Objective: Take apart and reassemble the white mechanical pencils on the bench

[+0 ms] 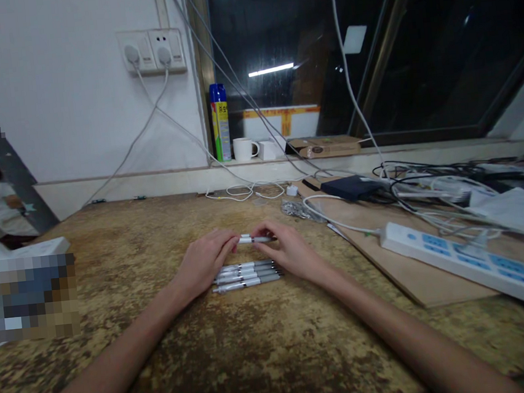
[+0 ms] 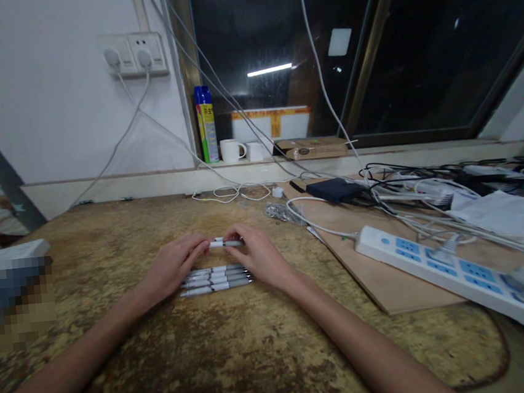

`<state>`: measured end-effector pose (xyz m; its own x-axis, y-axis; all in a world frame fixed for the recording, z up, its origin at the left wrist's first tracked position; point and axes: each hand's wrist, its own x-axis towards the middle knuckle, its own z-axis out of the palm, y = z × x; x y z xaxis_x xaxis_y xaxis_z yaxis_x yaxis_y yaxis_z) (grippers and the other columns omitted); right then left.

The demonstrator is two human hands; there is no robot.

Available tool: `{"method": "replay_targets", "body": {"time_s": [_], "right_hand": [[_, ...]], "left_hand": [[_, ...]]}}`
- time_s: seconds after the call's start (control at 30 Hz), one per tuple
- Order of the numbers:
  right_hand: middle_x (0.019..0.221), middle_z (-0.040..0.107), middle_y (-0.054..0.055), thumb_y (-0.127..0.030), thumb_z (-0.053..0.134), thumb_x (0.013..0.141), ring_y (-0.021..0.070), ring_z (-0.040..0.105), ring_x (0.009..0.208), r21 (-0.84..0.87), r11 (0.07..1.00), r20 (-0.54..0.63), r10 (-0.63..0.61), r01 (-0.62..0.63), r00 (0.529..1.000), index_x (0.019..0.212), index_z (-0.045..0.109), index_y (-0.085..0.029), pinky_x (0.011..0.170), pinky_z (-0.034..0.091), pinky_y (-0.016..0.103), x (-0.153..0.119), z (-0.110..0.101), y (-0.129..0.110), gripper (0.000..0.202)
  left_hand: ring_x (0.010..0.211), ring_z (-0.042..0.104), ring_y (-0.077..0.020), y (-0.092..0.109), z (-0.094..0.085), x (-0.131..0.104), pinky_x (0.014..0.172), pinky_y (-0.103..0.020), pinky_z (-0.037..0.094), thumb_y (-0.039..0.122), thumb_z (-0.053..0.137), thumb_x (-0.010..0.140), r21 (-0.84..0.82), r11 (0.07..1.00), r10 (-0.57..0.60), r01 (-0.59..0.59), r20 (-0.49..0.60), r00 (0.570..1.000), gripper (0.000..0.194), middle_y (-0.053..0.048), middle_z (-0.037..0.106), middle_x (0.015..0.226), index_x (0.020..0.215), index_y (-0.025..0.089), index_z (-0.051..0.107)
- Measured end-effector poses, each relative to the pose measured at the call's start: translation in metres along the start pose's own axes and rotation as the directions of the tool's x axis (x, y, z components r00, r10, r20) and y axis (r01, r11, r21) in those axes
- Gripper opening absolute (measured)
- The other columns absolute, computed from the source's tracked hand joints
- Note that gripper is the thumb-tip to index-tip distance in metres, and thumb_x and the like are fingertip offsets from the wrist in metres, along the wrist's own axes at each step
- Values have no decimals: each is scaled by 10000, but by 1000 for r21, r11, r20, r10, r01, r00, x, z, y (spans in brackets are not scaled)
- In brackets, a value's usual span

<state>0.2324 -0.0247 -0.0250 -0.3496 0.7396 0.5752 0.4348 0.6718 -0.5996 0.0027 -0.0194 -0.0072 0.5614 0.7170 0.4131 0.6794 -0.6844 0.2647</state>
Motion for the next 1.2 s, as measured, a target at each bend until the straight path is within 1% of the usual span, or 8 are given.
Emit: {"method": "replay_targets", "body": {"time_s": [0.2, 0.37, 0.5, 0.6, 0.73, 0.97, 1.07, 1.2], "right_hand": [[977, 738, 41, -334, 572, 978, 186, 691, 889, 181, 976, 28, 117, -120, 993, 1047, 685, -206, 802, 535, 320, 1, 3, -1, 184], [993, 728, 33, -272, 653, 919, 183, 681, 936, 157, 986, -25, 60, -55, 998, 1010, 699, -202, 842, 520, 309, 3, 0, -2, 123], [954, 737, 30, -338, 617, 952, 179, 680, 885, 160, 981, -21, 118, -113, 993, 1023, 707, -210, 764, 508, 296, 4, -2, -1, 172], [930, 743, 26, -331, 639, 938, 176, 678, 857, 158, 979, -7, 129, -127, 992, 994, 718, -209, 745, 502, 294, 5, -2, 3, 156], [1004, 736, 32, -277, 689, 888, 183, 679, 930, 225, 968, -8, 117, -112, 993, 1023, 705, -209, 801, 525, 301, 6, -4, 7, 152], [965, 718, 29, -231, 747, 817, 181, 683, 911, 291, 953, -36, 98, -83, 995, 952, 680, -202, 855, 543, 327, 7, -6, 14, 153], [979, 726, 34, -257, 761, 803, 183, 685, 916, 341, 932, -30, 138, -120, 990, 959, 692, -197, 868, 539, 329, 7, -7, 17, 181], [979, 749, 50, -339, 746, 815, 178, 688, 849, 406, 885, -2, 251, -228, 968, 988, 729, -184, 811, 534, 315, 8, -8, 20, 232]], "left_hand": [[878, 618, -205, 0, -1, 0, 797, -314, 421, 376, 347, 1089, -16, 1000, -10, 10, -11, 1000, 370, -31, 677, 926, 901, 202, 614], [865, 628, -204, -1, -1, 0, 787, -310, 415, 383, 338, 1090, -44, 999, -27, 27, 0, 1000, 381, -25, 684, 907, 893, 204, 610], [865, 632, -204, -1, 0, 0, 781, -304, 407, 383, 344, 1089, -50, 998, -35, 36, 3, 999, 379, -23, 693, 908, 890, 206, 614], [838, 632, -198, -1, -1, 0, 762, -296, 399, 370, 346, 1087, -57, 997, -46, 47, 14, 999, 374, -21, 697, 900, 888, 208, 618], [771, 621, -193, -1, -1, 0, 716, -290, 384, 378, 339, 1085, -62, 996, -69, 70, 27, 997, 395, -14, 679, 823, 849, 209, 606], [717, 620, -182, 0, -3, 1, 691, -282, 385, 406, 328, 1086, -113, 987, -112, 117, 50, 992, 430, 7, 661, 750, 823, 214, 610], [774, 646, -190, 0, -6, 1, 716, -282, 411, 412, 358, 1079, -158, 981, -110, 114, 38, 993, 407, -4, 702, 823, 881, 213, 654], [943, 675, -210, -1, -6, 2, 837, -304, 458, 394, 444, 1056, -235, 969, -77, 74, -4, 997, 295, -17, 745, 1013, 1051, 232, 690]]}}
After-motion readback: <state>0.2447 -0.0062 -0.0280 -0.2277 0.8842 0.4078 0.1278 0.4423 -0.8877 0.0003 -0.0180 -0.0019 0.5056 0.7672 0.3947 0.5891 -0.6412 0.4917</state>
